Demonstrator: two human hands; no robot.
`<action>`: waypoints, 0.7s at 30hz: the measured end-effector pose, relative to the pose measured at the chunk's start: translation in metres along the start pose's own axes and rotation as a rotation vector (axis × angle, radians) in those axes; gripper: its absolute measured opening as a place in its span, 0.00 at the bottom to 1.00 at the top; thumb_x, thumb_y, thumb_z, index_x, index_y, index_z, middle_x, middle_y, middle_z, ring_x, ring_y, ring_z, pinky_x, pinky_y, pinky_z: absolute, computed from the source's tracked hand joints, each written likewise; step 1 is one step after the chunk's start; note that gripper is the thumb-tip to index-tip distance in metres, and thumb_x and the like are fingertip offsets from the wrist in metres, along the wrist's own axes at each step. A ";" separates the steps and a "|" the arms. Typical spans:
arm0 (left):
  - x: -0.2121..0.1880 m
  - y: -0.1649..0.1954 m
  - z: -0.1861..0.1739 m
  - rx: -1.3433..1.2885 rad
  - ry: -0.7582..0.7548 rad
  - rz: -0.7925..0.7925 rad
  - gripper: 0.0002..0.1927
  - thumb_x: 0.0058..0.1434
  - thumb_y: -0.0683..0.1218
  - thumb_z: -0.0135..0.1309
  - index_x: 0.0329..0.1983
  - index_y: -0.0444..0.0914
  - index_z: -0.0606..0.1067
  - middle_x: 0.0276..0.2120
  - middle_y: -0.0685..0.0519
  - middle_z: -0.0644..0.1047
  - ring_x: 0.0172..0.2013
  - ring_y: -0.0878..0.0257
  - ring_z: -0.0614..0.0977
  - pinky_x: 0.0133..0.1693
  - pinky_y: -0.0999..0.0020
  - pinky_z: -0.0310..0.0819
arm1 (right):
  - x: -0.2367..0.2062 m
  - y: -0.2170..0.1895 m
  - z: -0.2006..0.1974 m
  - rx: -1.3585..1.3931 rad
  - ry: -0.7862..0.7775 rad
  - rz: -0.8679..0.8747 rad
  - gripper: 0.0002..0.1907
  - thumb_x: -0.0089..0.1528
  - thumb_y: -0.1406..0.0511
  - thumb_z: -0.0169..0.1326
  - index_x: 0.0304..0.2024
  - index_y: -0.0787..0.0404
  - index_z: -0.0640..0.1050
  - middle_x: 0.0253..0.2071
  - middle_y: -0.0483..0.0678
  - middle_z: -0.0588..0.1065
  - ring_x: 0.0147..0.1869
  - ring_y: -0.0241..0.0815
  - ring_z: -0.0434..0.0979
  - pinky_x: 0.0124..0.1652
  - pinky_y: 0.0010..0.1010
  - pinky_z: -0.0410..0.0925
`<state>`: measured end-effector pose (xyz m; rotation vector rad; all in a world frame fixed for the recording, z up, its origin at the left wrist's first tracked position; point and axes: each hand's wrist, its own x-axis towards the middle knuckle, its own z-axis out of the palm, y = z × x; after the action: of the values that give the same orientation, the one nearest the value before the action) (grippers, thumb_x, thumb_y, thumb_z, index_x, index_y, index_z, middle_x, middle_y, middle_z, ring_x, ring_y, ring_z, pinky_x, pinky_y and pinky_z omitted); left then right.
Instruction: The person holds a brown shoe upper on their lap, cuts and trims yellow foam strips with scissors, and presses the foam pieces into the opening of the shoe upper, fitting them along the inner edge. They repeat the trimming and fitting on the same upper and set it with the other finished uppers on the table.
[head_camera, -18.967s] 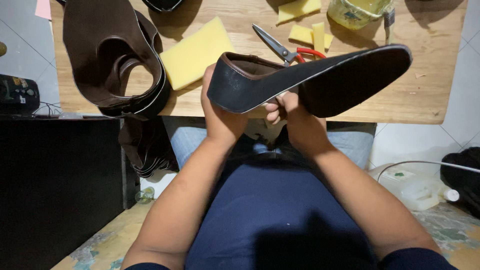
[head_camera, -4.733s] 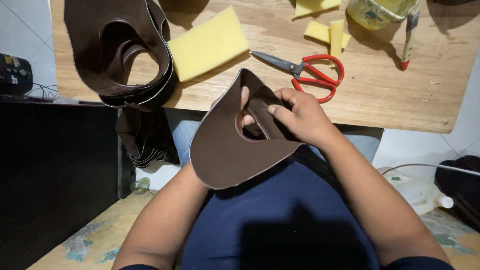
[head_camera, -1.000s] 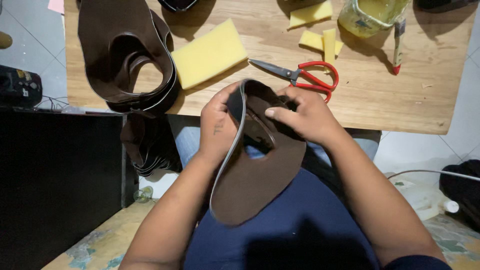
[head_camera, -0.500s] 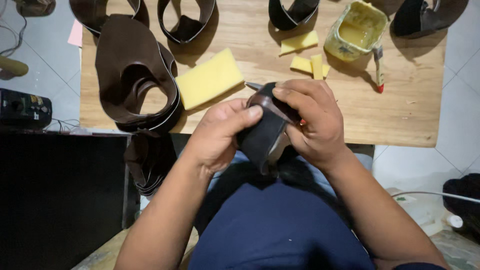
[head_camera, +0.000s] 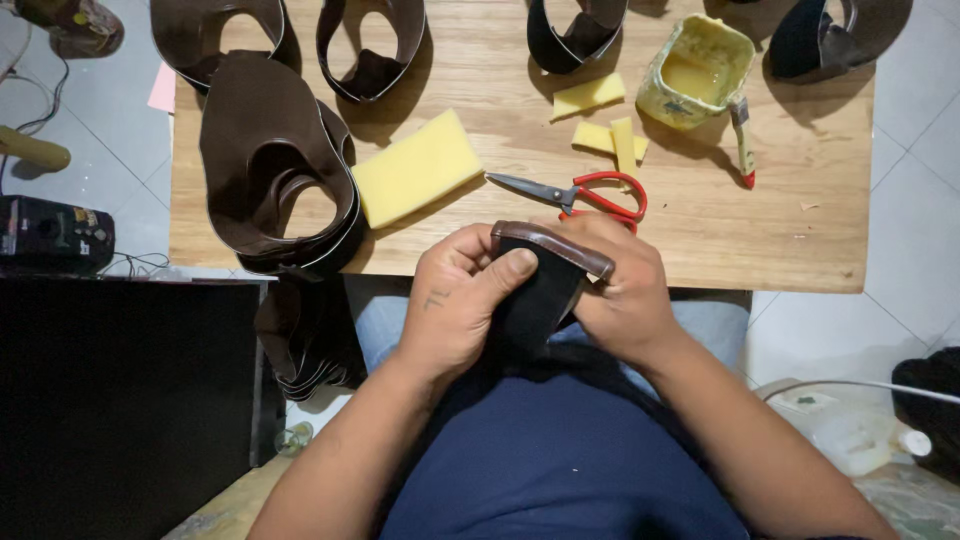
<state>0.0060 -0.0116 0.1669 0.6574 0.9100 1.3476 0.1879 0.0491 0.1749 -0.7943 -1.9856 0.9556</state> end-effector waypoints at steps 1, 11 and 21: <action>0.000 -0.002 0.002 0.019 0.012 0.008 0.09 0.67 0.42 0.60 0.45 0.32 0.77 0.37 0.55 0.80 0.36 0.71 0.78 0.42 0.75 0.75 | -0.001 -0.001 -0.001 0.026 -0.016 0.075 0.14 0.58 0.74 0.58 0.48 0.65 0.80 0.41 0.52 0.79 0.44 0.46 0.81 0.47 0.30 0.73; -0.008 0.005 0.011 -0.100 0.045 0.115 0.11 0.70 0.42 0.58 0.51 0.32 0.76 0.41 0.53 0.78 0.41 0.69 0.78 0.48 0.73 0.74 | -0.012 0.012 -0.007 0.601 0.270 0.445 0.21 0.66 0.72 0.53 0.62 0.68 0.70 0.54 0.47 0.76 0.59 0.39 0.75 0.62 0.32 0.71; -0.026 0.031 0.021 -0.077 -0.206 -0.021 0.19 0.67 0.46 0.56 0.58 0.32 0.72 0.49 0.49 0.80 0.50 0.64 0.80 0.58 0.67 0.72 | -0.030 -0.030 -0.034 0.381 -0.148 0.262 0.13 0.57 0.72 0.63 0.45 0.65 0.81 0.43 0.45 0.78 0.45 0.35 0.79 0.45 0.26 0.72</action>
<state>0.0076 -0.0312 0.2082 0.7105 0.6947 1.2644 0.2262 0.0220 0.2026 -0.7940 -1.7652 1.5302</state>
